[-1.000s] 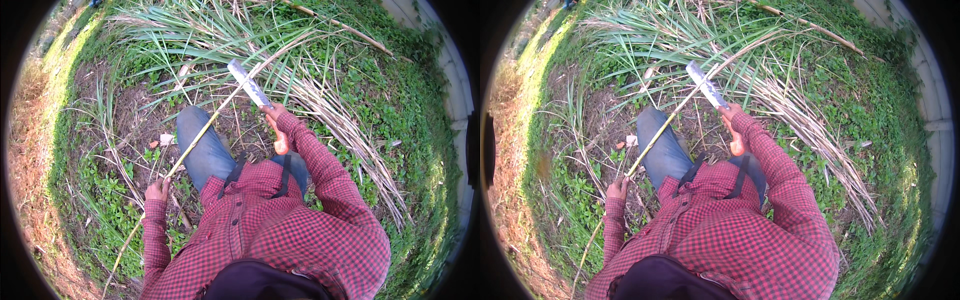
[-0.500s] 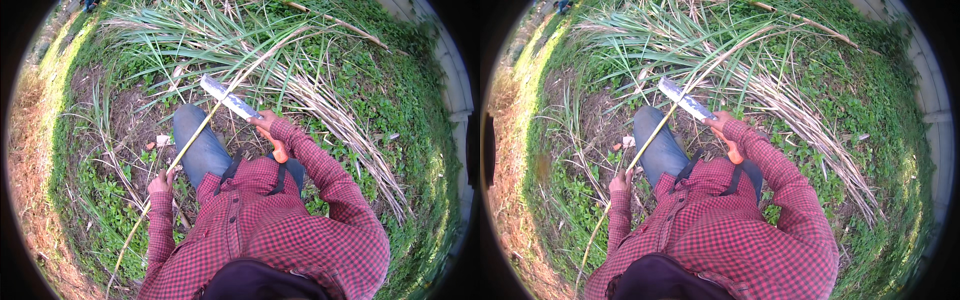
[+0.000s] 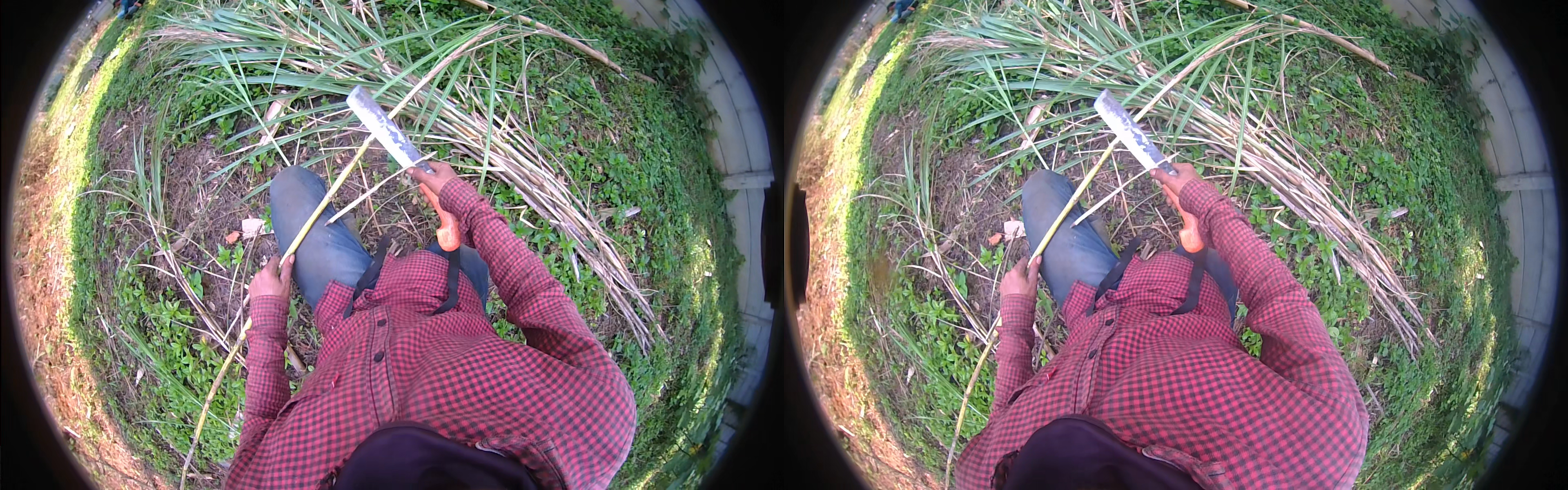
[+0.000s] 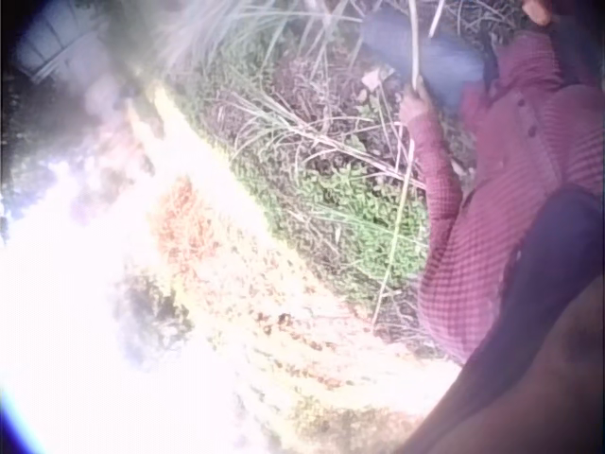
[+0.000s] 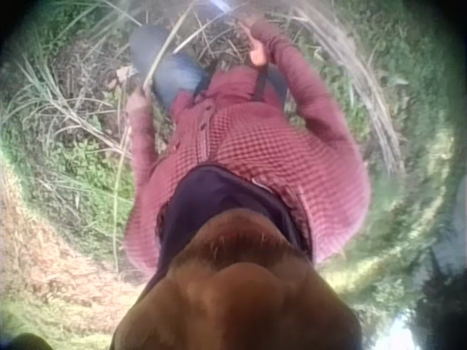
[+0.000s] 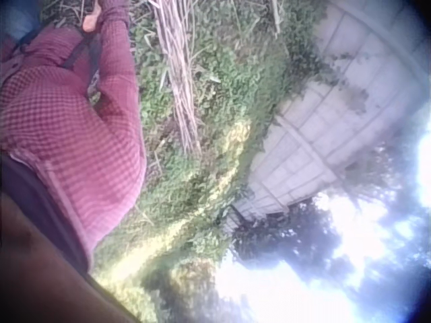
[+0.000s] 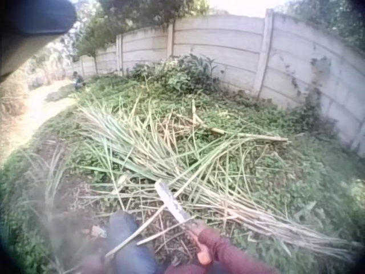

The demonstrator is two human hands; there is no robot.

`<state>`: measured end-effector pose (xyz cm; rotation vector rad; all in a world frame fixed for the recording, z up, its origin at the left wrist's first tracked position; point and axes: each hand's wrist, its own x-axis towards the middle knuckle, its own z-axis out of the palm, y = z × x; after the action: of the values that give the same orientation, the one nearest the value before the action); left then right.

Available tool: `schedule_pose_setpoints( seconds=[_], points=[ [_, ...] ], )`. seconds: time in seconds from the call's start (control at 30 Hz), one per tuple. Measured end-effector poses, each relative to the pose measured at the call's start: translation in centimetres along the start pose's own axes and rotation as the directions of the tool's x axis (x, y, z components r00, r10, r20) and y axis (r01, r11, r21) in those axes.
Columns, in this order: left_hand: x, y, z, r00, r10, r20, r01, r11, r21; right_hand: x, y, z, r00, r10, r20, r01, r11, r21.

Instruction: The person uses a machete to cut a long, thin stick into smaller pieces. They hold the stick with their left hand and repeatedly strike it with the machete in their right hand, dropping the cut segments onto the ground.

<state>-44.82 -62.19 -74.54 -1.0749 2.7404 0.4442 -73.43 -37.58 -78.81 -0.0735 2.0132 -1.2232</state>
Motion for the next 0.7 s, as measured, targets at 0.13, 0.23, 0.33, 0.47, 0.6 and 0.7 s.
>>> schedule_pose_setpoints(
  seconds=[0.13,0.23,0.33,0.47,0.6,0.7],
  points=[
    [1.3,-2.4,1.1,0.995,0.026,0.099,-0.003,0.974,-0.228,2.4,1.9,-0.5,0.999,0.010,-0.046,-0.003,0.990,0.141],
    [2.3,-3.7,1.6,0.963,0.004,0.270,0.118,0.893,-0.433,-1.8,2.4,2.4,0.973,-0.104,0.204,0.155,0.955,-0.253],
    [2.0,-3.3,1.0,0.943,0.047,0.329,0.157,0.810,-0.565,-1.5,1.9,2.1,0.978,-0.080,0.192,0.106,0.986,-0.130],
    [0.2,-4.3,-0.8,0.867,0.105,0.487,0.265,0.731,-0.629,4.4,1.5,-3.0,0.989,0.073,-0.130,-0.046,0.979,0.200],
    [-0.9,-7.8,-2.1,0.744,0.115,0.658,0.427,0.675,-0.601,2.9,2.6,-0.8,0.998,0.041,0.051,-0.048,0.989,0.143],
    [-1.1,-6.8,-3.5,0.794,0.003,0.608,0.377,0.782,-0.496,0.3,4.6,2.4,0.963,-0.137,0.232,0.177,0.970,-0.163]
  ],
)
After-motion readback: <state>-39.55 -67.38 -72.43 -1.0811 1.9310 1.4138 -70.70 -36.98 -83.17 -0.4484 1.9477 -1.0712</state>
